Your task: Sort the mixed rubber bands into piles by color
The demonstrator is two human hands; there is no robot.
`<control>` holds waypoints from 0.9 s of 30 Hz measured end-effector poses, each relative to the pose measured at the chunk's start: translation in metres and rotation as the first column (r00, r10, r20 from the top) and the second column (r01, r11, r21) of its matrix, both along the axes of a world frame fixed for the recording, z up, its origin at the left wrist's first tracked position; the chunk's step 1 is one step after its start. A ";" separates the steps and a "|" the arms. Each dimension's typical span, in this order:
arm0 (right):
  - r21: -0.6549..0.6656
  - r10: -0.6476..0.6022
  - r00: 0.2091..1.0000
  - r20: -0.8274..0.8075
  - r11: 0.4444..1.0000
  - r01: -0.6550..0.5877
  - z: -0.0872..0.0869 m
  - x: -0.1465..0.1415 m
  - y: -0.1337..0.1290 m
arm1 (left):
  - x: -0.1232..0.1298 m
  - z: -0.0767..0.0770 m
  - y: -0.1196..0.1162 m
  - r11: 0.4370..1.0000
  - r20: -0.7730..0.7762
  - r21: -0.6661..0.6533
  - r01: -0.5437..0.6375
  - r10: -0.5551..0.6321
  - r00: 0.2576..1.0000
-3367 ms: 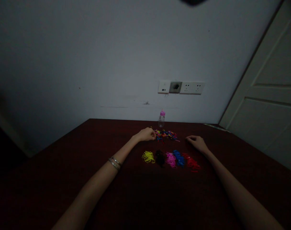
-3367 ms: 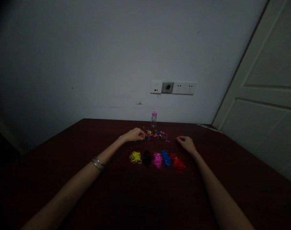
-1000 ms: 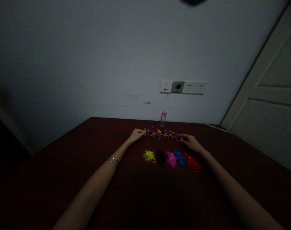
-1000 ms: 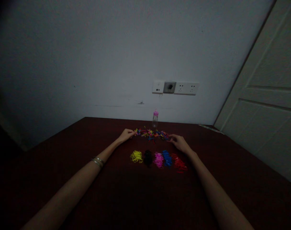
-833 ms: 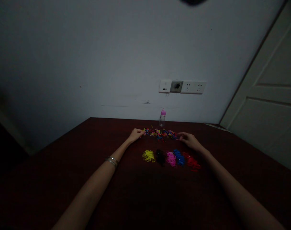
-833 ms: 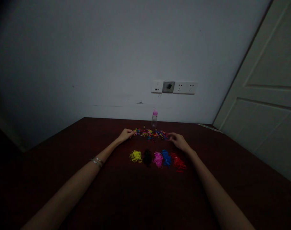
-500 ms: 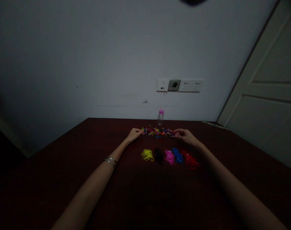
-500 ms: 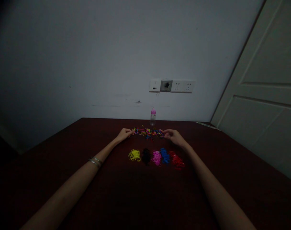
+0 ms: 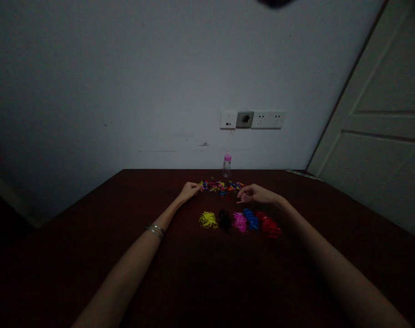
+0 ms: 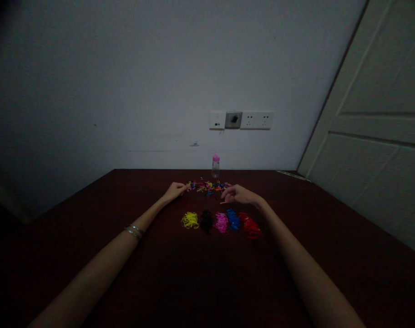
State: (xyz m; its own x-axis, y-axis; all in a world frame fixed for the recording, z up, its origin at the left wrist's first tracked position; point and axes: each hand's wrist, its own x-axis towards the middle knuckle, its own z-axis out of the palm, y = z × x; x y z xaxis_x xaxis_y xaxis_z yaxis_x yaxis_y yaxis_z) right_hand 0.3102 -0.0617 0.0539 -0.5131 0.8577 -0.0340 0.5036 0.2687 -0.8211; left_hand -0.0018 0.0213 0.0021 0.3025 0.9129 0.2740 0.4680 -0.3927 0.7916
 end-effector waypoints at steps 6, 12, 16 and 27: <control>-0.085 0.058 0.998 0.019 0.995 -0.056 -0.001 -0.009 -0.001 | 0.000 0.001 -0.001 1.000 -0.005 -0.008 -0.017 0.017 1.000; -0.148 0.072 0.997 0.034 0.987 -0.066 -0.002 -0.013 0.000 | 0.000 0.003 -0.004 1.000 -0.002 -0.011 -0.012 0.012 1.000; 0.029 -0.071 0.997 -0.027 0.997 0.072 -0.012 -0.003 0.011 | -0.001 0.002 -0.001 1.000 0.001 0.000 -0.007 0.007 1.000; 0.283 -0.560 0.815 -0.149 0.766 0.577 -0.068 0.047 0.026 | -0.003 -0.001 0.003 0.942 -0.091 0.175 -0.286 0.304 0.948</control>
